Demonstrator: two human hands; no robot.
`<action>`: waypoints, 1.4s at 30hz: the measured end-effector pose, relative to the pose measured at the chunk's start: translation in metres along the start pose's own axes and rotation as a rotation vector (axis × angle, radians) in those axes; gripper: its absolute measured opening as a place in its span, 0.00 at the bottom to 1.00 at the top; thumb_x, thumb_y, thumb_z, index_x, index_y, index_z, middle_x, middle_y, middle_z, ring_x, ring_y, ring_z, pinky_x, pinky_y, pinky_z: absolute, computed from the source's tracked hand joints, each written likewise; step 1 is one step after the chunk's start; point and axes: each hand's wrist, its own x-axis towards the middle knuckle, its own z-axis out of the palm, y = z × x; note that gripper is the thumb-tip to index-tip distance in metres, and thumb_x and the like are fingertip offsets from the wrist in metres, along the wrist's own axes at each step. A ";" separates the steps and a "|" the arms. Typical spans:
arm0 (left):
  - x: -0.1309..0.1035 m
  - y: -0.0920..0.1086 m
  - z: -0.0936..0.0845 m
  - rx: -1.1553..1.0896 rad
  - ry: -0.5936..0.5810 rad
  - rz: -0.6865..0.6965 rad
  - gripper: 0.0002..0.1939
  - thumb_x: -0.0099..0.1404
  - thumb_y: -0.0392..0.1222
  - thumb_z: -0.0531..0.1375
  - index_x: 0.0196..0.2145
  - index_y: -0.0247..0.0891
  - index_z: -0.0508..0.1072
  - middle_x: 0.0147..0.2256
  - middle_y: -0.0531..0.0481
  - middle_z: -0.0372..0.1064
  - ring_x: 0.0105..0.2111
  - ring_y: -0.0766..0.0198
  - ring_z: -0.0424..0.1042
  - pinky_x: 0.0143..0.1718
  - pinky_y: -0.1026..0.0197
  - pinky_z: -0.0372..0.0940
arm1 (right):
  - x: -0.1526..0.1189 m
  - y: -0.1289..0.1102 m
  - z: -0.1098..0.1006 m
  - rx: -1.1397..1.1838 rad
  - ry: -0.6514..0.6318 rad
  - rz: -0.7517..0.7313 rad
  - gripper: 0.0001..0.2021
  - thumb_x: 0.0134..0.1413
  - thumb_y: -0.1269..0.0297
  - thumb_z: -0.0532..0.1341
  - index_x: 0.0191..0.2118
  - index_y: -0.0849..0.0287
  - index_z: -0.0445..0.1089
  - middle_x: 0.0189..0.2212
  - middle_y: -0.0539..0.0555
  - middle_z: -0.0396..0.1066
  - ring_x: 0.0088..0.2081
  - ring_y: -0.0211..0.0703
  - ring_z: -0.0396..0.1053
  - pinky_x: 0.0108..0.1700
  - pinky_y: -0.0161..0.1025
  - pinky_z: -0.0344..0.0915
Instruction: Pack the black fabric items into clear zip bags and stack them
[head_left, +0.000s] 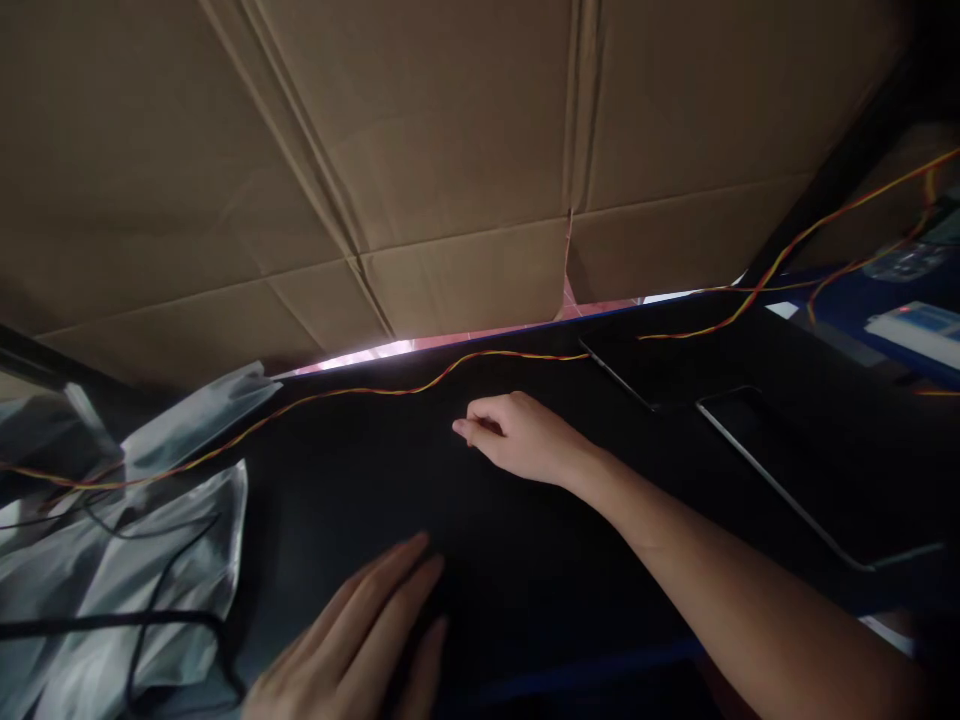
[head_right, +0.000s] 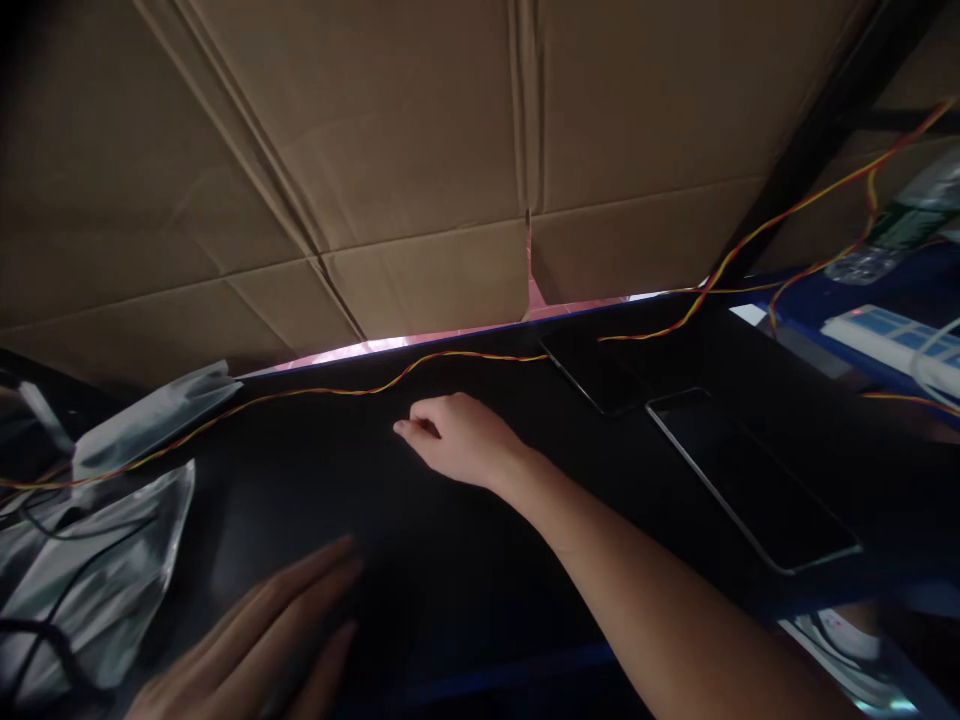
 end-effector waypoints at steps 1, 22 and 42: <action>0.027 0.012 0.003 0.011 -0.036 -0.007 0.25 0.76 0.49 0.58 0.68 0.54 0.70 0.65 0.49 0.74 0.56 0.46 0.82 0.52 0.47 0.83 | -0.001 -0.001 0.001 -0.054 0.035 -0.023 0.19 0.74 0.53 0.57 0.32 0.56 0.73 0.27 0.50 0.72 0.29 0.40 0.67 0.34 0.40 0.58; 0.149 -0.050 0.087 -0.088 -0.314 0.181 0.55 0.75 0.77 0.48 0.79 0.28 0.45 0.79 0.31 0.40 0.80 0.40 0.40 0.79 0.33 0.41 | 0.002 0.041 0.021 -0.553 -0.020 -0.083 0.39 0.77 0.49 0.52 0.79 0.73 0.48 0.80 0.64 0.41 0.81 0.59 0.37 0.80 0.63 0.42; 0.149 -0.050 0.088 -0.053 -0.312 0.197 0.57 0.73 0.80 0.45 0.78 0.27 0.50 0.78 0.31 0.42 0.79 0.40 0.43 0.78 0.33 0.45 | -0.006 0.044 0.010 -0.540 -0.116 -0.086 0.44 0.75 0.42 0.54 0.80 0.72 0.47 0.81 0.64 0.37 0.81 0.60 0.32 0.80 0.63 0.38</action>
